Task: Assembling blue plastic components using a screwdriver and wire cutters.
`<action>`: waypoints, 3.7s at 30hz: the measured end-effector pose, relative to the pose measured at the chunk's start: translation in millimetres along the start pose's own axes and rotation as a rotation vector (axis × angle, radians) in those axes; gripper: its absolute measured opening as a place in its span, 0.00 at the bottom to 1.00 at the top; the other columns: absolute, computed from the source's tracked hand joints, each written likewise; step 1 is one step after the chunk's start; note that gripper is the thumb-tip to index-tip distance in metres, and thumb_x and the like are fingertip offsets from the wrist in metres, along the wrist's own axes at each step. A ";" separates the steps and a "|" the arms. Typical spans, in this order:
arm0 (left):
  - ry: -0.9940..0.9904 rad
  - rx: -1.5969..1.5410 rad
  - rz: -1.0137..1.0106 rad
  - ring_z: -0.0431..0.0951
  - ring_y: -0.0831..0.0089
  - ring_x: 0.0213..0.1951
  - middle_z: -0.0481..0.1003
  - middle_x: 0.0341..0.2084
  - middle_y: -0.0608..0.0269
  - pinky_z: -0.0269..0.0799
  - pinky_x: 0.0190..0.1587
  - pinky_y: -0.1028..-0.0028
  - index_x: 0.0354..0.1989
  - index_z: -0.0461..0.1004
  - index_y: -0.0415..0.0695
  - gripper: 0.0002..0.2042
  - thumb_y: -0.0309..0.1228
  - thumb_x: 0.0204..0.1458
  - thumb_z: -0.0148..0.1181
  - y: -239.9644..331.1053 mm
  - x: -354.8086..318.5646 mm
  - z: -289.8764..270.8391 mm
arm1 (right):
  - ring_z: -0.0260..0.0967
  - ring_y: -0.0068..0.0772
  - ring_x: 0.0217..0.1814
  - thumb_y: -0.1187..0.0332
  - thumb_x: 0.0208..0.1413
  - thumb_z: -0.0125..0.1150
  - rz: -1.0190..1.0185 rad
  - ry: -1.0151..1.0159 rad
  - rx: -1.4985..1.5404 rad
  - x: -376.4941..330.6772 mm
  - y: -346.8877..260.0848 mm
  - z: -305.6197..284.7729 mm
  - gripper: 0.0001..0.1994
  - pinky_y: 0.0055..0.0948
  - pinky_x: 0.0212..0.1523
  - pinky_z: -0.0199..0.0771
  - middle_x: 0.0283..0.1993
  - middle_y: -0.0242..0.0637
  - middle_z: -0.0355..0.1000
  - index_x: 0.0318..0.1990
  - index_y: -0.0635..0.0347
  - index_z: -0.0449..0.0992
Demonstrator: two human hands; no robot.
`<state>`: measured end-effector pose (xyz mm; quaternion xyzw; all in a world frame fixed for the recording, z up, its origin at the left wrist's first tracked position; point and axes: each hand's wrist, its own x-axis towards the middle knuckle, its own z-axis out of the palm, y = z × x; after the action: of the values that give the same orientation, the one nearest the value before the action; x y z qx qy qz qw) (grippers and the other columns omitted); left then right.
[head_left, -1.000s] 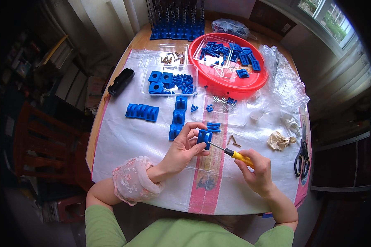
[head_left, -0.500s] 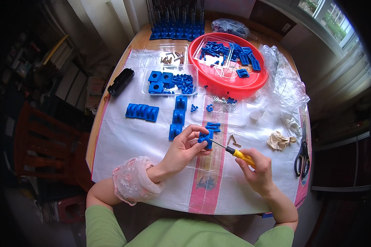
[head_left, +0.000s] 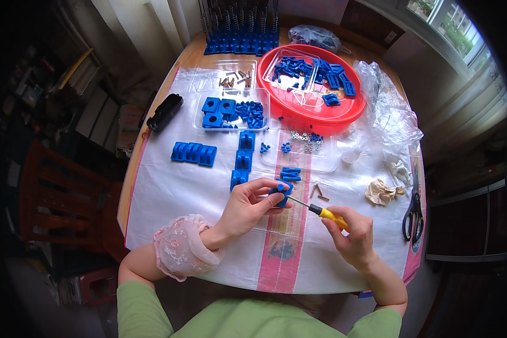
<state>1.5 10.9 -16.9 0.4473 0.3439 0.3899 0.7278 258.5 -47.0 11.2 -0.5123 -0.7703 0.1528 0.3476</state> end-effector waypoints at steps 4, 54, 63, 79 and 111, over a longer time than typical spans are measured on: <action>-0.001 0.003 -0.018 0.83 0.69 0.48 0.81 0.45 0.58 0.83 0.50 0.76 0.55 0.76 0.39 0.12 0.24 0.64 0.58 2.8 0.0 0.0 | 0.76 0.32 0.22 0.72 0.54 0.72 0.028 -0.030 0.047 -0.9 1.4 0.0 0.10 0.28 0.23 0.72 0.29 0.38 0.77 0.41 0.61 0.78; -0.085 -0.021 -0.157 0.83 0.71 0.42 0.81 0.39 0.56 0.84 0.48 0.71 0.54 0.74 0.37 0.13 0.24 0.62 0.61 9.7 0.5 0.6 | 0.66 0.29 0.17 0.72 0.49 0.74 -0.295 -0.004 -0.210 -5.1 -1.9 -3.5 0.13 0.31 0.18 0.64 0.25 0.32 0.69 0.41 0.63 0.79; -0.158 0.042 -0.159 0.84 0.71 0.40 0.81 0.38 0.56 0.85 0.44 0.75 0.53 0.75 0.36 0.12 0.23 0.62 0.62 7.4 0.7 -3.0 | 0.70 0.34 0.19 0.77 0.48 0.74 -0.163 -0.028 0.037 -8.8 -5.5 -2.5 0.12 0.31 0.18 0.66 0.24 0.37 0.70 0.40 0.65 0.78; -0.161 0.094 -0.088 0.84 0.71 0.39 0.81 0.36 0.58 0.84 0.43 0.75 0.52 0.75 0.35 0.12 0.22 0.61 0.62 3.4 -1.0 -3.9 | 0.81 0.25 0.37 0.77 0.53 0.72 0.395 -0.152 0.468 -8.9 -13.6 -6.1 0.09 0.23 0.38 0.82 0.32 0.41 0.80 0.37 0.71 0.78; -0.183 -0.353 -0.209 0.75 0.81 0.38 0.77 0.51 0.53 0.74 0.44 0.81 0.57 0.71 0.45 0.12 0.29 0.68 0.54 0.3 5.8 -8.3 | 0.74 0.22 0.30 0.78 0.54 0.69 0.275 -0.016 0.465 -5.4 -1.3 -2.7 0.13 0.25 0.29 0.72 0.32 0.35 0.76 0.46 0.64 0.76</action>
<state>-3.0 19.3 -20.6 0.3083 0.2472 0.3242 0.8595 260.7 -52.7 11.9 -0.5174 -0.6403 0.3755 0.4259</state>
